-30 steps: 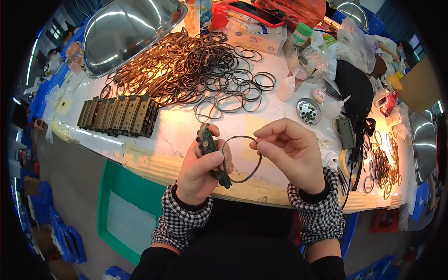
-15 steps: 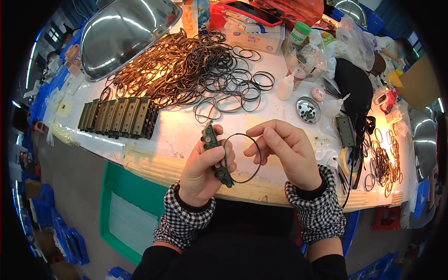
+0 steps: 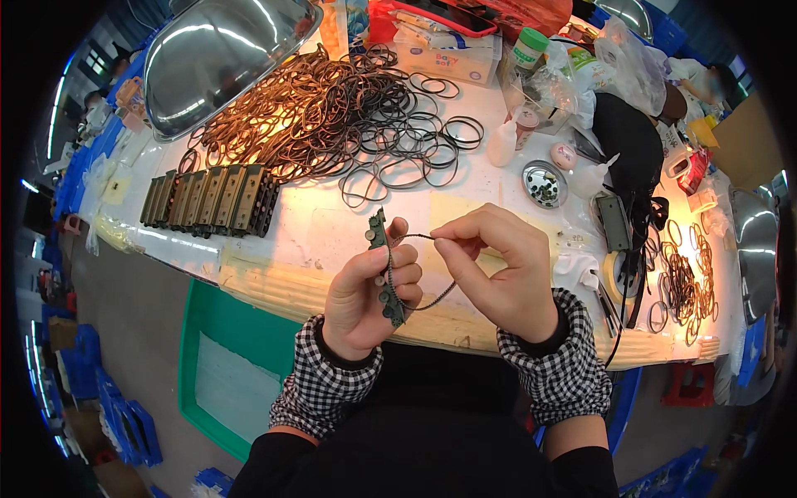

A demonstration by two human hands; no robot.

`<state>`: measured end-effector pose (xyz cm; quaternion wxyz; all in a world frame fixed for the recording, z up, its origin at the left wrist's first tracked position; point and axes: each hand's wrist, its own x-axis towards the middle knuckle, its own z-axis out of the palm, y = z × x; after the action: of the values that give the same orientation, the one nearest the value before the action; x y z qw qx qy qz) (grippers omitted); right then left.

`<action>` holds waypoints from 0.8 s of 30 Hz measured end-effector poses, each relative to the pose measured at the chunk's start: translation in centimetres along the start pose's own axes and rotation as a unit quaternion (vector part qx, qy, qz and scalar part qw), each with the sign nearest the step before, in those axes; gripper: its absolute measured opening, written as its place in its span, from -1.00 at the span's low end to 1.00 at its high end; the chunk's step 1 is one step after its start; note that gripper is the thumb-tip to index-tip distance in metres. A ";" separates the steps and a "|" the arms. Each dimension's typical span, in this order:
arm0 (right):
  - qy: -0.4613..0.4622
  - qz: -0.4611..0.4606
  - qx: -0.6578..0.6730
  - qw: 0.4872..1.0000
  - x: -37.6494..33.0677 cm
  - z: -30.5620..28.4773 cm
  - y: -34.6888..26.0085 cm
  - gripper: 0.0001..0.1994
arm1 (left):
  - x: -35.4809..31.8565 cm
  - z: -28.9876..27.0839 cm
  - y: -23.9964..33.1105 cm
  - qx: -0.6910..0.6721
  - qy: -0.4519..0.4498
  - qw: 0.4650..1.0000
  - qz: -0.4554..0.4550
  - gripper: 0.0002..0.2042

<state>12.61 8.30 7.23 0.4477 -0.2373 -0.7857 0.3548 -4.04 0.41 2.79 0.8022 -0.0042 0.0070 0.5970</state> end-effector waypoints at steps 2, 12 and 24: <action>0.017 -0.001 -0.015 1.000 -0.1 0.0 -0.3 -0.87 | 0.2 -0.3 -0.1 -0.005 -0.004 1.000 0.000 -0.65; 0.086 -0.077 -0.140 0.983 0.0 -0.4 -0.4 -0.85 | 0.9 -0.9 -0.4 0.140 0.063 0.987 0.043 -0.57; 0.031 -0.009 -0.161 0.986 0.3 -0.3 -0.7 -0.88 | 0.0 -1.8 0.6 0.218 0.036 0.974 0.040 -0.49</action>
<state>12.71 8.19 8.03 0.4312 -0.3106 -0.8202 0.2119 -4.58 0.54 1.03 0.7583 0.1495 0.1662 0.6123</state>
